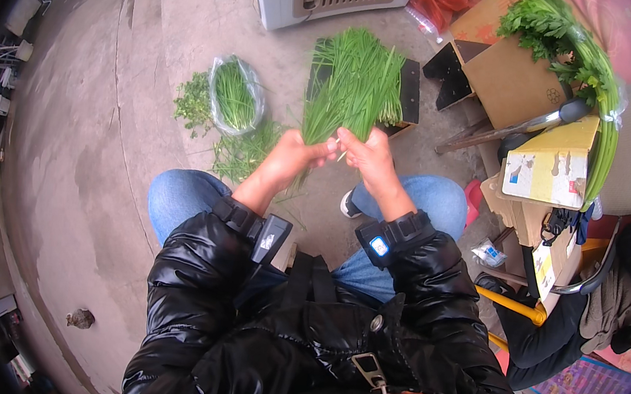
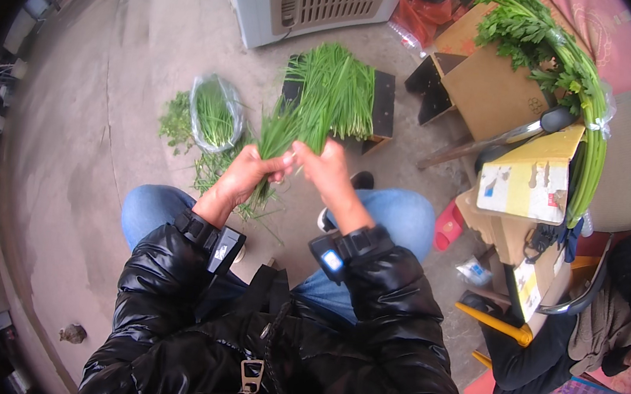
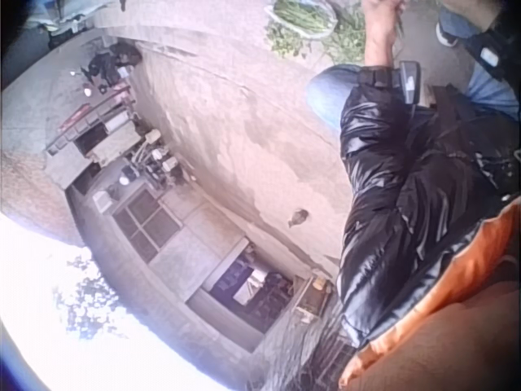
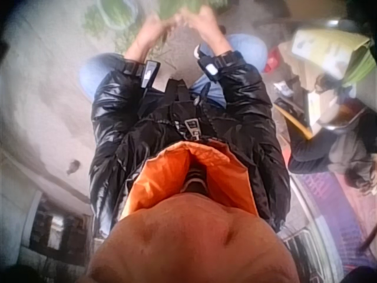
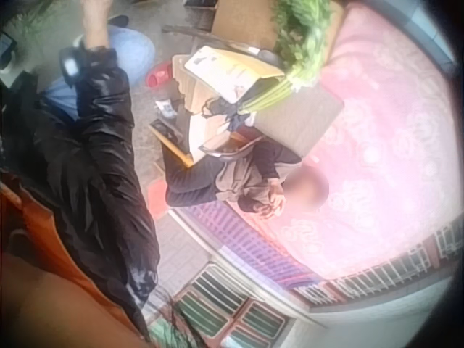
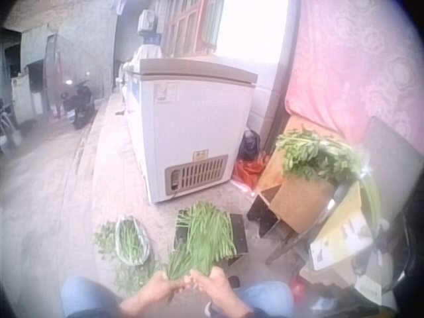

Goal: The person sits on the ground and repeatedly gathers green leafy vegetables into bundles, aligning the stems and securing them with a thin tie. The person places each completed bundle on a nearby surface and continues with the next batch.

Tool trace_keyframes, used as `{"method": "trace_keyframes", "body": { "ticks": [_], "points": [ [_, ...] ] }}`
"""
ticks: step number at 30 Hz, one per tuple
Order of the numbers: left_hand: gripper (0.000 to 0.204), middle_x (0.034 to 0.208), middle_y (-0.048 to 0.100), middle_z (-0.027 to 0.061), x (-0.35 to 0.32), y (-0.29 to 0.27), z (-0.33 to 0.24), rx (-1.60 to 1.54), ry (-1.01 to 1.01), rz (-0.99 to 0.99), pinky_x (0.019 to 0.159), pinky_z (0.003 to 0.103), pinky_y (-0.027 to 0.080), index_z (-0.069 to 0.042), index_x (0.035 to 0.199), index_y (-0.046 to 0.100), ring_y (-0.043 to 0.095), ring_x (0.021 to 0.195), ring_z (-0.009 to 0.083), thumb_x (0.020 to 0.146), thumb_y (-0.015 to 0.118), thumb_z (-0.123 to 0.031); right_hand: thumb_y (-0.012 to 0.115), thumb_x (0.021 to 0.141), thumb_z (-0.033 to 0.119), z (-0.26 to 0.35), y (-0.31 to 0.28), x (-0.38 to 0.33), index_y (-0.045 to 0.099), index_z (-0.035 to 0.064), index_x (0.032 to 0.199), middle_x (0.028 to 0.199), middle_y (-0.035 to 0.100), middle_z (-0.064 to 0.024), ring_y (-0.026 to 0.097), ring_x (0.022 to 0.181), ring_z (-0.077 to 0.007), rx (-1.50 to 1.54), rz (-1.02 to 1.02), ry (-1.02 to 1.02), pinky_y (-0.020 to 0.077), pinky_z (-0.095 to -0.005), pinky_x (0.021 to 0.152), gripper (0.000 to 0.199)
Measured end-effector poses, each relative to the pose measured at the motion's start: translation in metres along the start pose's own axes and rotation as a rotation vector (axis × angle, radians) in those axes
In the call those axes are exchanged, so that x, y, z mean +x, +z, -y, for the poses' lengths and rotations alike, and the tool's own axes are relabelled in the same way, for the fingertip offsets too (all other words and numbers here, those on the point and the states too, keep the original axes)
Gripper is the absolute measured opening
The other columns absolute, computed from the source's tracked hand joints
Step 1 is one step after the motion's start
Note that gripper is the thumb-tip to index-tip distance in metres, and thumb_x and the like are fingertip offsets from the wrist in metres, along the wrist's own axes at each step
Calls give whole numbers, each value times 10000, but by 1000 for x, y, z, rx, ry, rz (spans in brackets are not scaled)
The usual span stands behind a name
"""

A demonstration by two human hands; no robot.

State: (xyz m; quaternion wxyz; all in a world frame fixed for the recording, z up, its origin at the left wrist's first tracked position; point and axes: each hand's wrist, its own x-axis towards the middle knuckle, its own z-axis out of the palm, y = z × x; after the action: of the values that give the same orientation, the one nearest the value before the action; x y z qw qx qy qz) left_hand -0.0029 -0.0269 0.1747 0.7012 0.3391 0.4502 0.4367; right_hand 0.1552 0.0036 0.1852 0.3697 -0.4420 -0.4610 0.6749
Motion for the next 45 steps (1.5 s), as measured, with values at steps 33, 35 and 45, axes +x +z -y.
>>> {"method": "trace_keyframes", "body": {
  "ticks": [33,35,45],
  "points": [
    [118,558,465,-31,0,2,-2,118,19,-147,457,220,291,-17,728,615,386,482,60,762,611,-130,642,835,141,-1,4,2,579,42,847,681,553,-12,412,498,-37,9,-28,-69,317,-177,438,118],
    [132,550,470,-19,1,1,-1,138,-10,-164,457,223,295,-7,731,614,395,477,70,763,602,-134,645,832,136,-1,4,2,576,43,840,671,548,-9,411,492,-37,15,-50,-78,316,-179,435,116],
    [151,543,465,-41,2,-7,4,176,-6,-224,432,217,264,0,769,639,363,453,43,790,586,-140,628,846,119,5,-6,7,548,52,812,660,530,-6,387,463,-32,194,-153,-131,298,-184,421,109]
  ]
}}
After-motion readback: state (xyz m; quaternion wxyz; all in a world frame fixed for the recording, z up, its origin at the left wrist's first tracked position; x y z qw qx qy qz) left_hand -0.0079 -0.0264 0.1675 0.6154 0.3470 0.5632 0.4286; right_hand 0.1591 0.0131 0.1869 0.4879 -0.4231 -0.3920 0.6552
